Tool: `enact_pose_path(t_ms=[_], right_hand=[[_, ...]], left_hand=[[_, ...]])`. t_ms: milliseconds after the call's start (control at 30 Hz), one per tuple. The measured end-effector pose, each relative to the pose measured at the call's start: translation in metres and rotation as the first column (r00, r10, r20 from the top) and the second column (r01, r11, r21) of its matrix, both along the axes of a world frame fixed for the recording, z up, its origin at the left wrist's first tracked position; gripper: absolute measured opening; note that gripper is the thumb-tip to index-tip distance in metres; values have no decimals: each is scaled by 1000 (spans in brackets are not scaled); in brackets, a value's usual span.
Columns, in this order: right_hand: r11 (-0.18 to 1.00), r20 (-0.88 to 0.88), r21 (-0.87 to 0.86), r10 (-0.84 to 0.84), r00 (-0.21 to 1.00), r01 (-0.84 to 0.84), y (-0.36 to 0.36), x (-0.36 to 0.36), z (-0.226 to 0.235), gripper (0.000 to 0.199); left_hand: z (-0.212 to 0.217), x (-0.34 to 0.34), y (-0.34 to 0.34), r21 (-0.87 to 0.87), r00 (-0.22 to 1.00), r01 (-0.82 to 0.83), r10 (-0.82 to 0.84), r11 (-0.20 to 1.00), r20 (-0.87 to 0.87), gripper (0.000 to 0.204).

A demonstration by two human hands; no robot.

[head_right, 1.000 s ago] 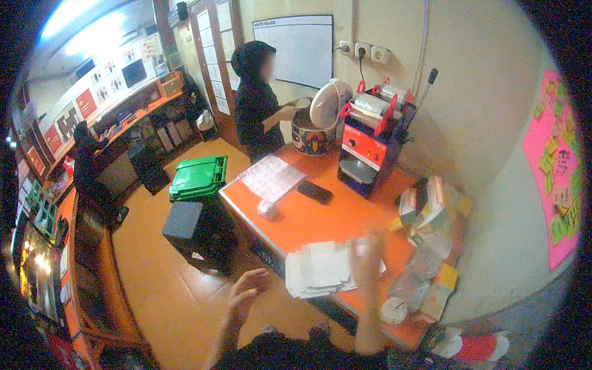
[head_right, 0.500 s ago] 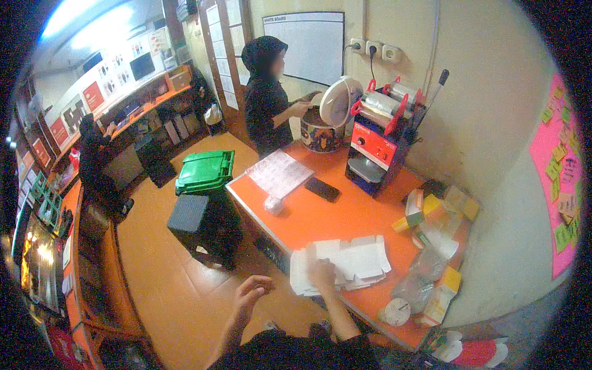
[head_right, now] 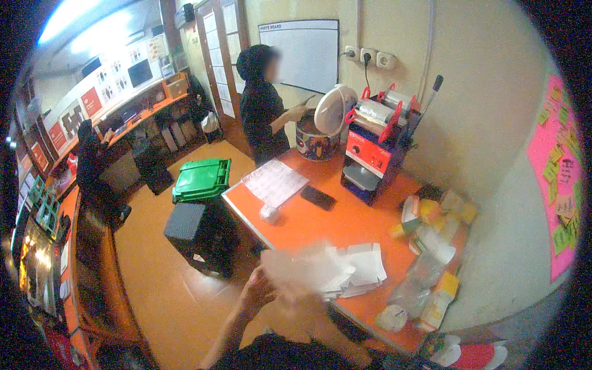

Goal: The person folds small rectangular cardboard boxes at a counter. They repeatedly pick up flat pieces, fold them into box shapes, and place them on the counter. Another person is visible in the background working at a separate desk.

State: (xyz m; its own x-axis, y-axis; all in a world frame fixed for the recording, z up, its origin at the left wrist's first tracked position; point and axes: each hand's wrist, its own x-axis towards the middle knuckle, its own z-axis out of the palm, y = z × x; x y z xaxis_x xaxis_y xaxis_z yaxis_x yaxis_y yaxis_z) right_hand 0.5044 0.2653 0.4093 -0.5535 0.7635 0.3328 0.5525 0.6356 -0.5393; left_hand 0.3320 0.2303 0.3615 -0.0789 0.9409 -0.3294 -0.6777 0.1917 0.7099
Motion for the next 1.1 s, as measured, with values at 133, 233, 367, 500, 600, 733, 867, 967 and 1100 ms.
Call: enact_pose_path(t_ms=[133, 233, 367, 500, 600, 733, 867, 967, 1100], right_hand=[[982, -69, 77, 176, 982, -170, -8, -13, 18, 28], [977, -212, 209, 15, 977, 30, 16, -12, 27, 30], [999, -122, 3, -39, 992, 39, 33, 3, 36, 24], [997, -67, 3, 71, 995, -71, 38, 12, 39, 24], [985, -34, 88, 150, 988, -147, 40, 10, 36, 23], [926, 5, 264, 279, 960, -270, 28, -7, 29, 30], [914, -16, 362, 201, 979, -182, 20, -13, 27, 30], [875, -179, 480, 25, 983, 65, 22, -10, 31, 31], [773, -470, 513, -110, 876, 373, 23, -11, 36, 37]], left_hand=[[13, -9, 3, 79, 845, 78, -23, 994, -535, 42], [17, -15, -5, 129, 714, 174, -35, 976, -699, 41], [19, -13, -16, 165, 727, 142, 10, 976, -686, 38], [30, -18, -21, 231, 702, 131, 73, 964, -708, 28], [43, -23, -26, 222, 566, 261, 37, 940, -823, 25], [55, -7, -29, 333, 383, 69, 283, 940, -879, 22], [61, 10, -21, 456, 290, -80, 458, 886, -840, 19], [67, 16, -18, 620, -69, -40, 617, 784, -784, 22], [75, 24, -27, 754, -355, 108, 733, 648, -580, 29]])
